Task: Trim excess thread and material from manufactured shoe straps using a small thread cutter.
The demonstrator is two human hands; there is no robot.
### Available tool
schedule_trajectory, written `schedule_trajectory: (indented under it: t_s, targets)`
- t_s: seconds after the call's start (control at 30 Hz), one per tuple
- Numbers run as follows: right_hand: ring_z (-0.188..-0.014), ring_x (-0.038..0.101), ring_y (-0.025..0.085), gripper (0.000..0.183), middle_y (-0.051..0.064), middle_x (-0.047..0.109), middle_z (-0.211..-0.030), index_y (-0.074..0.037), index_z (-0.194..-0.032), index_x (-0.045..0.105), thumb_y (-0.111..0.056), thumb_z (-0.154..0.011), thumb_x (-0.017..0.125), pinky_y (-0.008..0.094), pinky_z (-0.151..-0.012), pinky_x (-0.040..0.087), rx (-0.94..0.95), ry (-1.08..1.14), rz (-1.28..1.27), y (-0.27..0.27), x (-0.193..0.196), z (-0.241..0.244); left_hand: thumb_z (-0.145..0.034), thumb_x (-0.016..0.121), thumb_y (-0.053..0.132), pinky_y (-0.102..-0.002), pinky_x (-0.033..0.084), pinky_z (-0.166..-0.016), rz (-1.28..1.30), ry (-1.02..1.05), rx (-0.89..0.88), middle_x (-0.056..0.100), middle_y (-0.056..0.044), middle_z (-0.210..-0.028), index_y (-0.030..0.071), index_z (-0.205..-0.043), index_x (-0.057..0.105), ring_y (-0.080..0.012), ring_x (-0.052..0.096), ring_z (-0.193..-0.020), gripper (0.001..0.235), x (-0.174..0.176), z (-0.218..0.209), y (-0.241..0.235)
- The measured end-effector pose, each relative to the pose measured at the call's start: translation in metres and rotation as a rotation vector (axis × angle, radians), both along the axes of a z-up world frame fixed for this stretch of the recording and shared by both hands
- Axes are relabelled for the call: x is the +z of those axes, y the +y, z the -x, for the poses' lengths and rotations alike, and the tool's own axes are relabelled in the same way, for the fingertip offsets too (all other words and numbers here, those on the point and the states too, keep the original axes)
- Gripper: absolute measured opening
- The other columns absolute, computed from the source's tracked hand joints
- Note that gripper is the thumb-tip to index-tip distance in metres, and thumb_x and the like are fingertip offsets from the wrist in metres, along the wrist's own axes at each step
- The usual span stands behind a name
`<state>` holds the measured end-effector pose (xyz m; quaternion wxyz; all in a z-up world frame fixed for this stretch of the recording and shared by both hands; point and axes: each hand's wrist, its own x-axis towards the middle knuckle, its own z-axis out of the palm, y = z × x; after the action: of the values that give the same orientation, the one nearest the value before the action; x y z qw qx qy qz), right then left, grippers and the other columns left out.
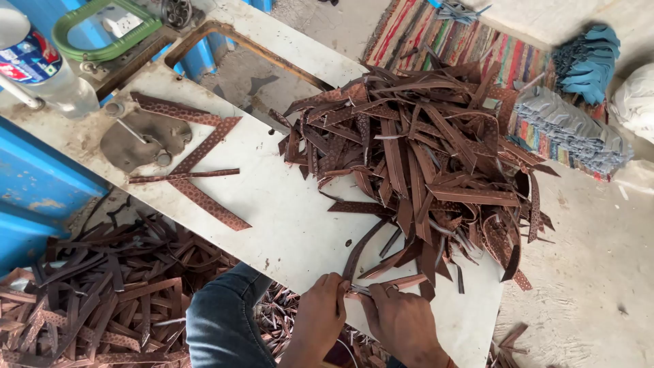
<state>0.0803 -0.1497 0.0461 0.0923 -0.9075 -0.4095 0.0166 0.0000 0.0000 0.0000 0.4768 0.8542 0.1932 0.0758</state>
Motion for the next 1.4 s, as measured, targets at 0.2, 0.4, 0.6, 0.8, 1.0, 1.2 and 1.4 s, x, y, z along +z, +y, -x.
schedule_trajectory:
  t_s: [0.2,0.4,0.6,0.8,1.0,1.2,1.4]
  targets:
    - [-0.049,0.067,0.029,0.024,0.010,0.068,-0.065,-0.010,-0.087,0.062,-0.032,-0.094,0.065,0.042,-0.045,0.052,0.028,0.037,0.039,0.001,0.003,-0.003,-0.101,0.055,0.014,-0.053,0.051,-0.068,-0.001,-0.006,-0.007,0.064,-0.017,-0.087,0.004,-0.095,0.057,-0.0419,0.066,-0.078,0.012,-0.001,0.002,-0.001]
    - [-0.046,0.065,0.029,0.030,0.009,0.065,-0.058,-0.007,-0.081,0.062,-0.033,-0.097,0.060,0.042,-0.045,0.050,0.090,0.011,0.143,0.006,0.009,-0.006,-0.098,0.056,0.013,-0.052,0.051,-0.071,-0.055,0.028,-0.032,0.063,-0.018,-0.093,0.003,-0.100,0.056,-0.0423,0.065,-0.082,0.010,-0.007,0.006,-0.014]
    - [-0.049,0.066,0.029,0.033,0.009,0.066,-0.057,-0.008,-0.084,0.062,-0.036,-0.100,0.057,0.042,-0.048,0.052,0.055,0.049,0.226,0.003,0.002,-0.007,-0.103,0.055,0.016,-0.052,0.052,-0.075,-0.031,0.081,0.003,0.063,-0.017,-0.090,0.004,-0.098,0.056,-0.0414,0.066,-0.082,0.013,-0.009,0.005,-0.012]
    - [-0.049,0.071,0.027,0.022,0.011,0.071,-0.061,-0.011,-0.103,0.073,-0.027,-0.089,0.073,0.040,-0.046,0.054,-0.153,0.094,-0.198,-0.002,0.019,-0.006,-0.099,0.057,0.010,-0.054,0.051,-0.072,0.036,-0.011,-0.022,0.063,-0.019,-0.093,0.003,-0.100,0.055,-0.0438,0.066,-0.084,0.008,-0.005,0.011,-0.005]
    - [-0.060,0.076,0.022,0.027,0.013,0.076,-0.092,-0.010,-0.096,0.074,-0.013,-0.070,0.082,0.036,-0.050,0.061,-0.127,0.170,-0.181,-0.033,-0.042,0.008,-0.089,0.059,0.001,-0.049,0.057,-0.071,-0.192,0.058,-0.147,0.061,-0.018,-0.104,0.002,-0.106,0.055,-0.0402,0.069,-0.085,0.018,-0.007,0.011,0.002]
    - [-0.064,0.075,0.026,0.028,0.012,0.072,-0.091,-0.008,-0.091,0.072,-0.012,-0.067,0.083,0.038,-0.054,0.059,-0.371,0.141,-0.291,-0.027,-0.043,0.018,-0.081,0.063,0.003,-0.036,0.062,-0.065,-0.551,-0.255,-0.133,0.066,-0.025,-0.113,-0.002,-0.103,0.060,-0.0337,0.073,-0.083,0.023,-0.033,0.013,-0.019]
    - [-0.078,0.075,0.031,0.027,0.007,0.073,-0.084,-0.013,-0.101,0.073,-0.023,-0.078,0.084,0.040,-0.066,0.058,-0.528,0.235,-0.088,-0.022,-0.029,0.013,-0.095,0.065,0.010,-0.047,0.054,-0.061,0.077,-0.191,0.096,0.071,-0.016,-0.093,0.003,-0.093,0.064,-0.0396,0.071,-0.075,0.008,0.000,0.016,-0.005]
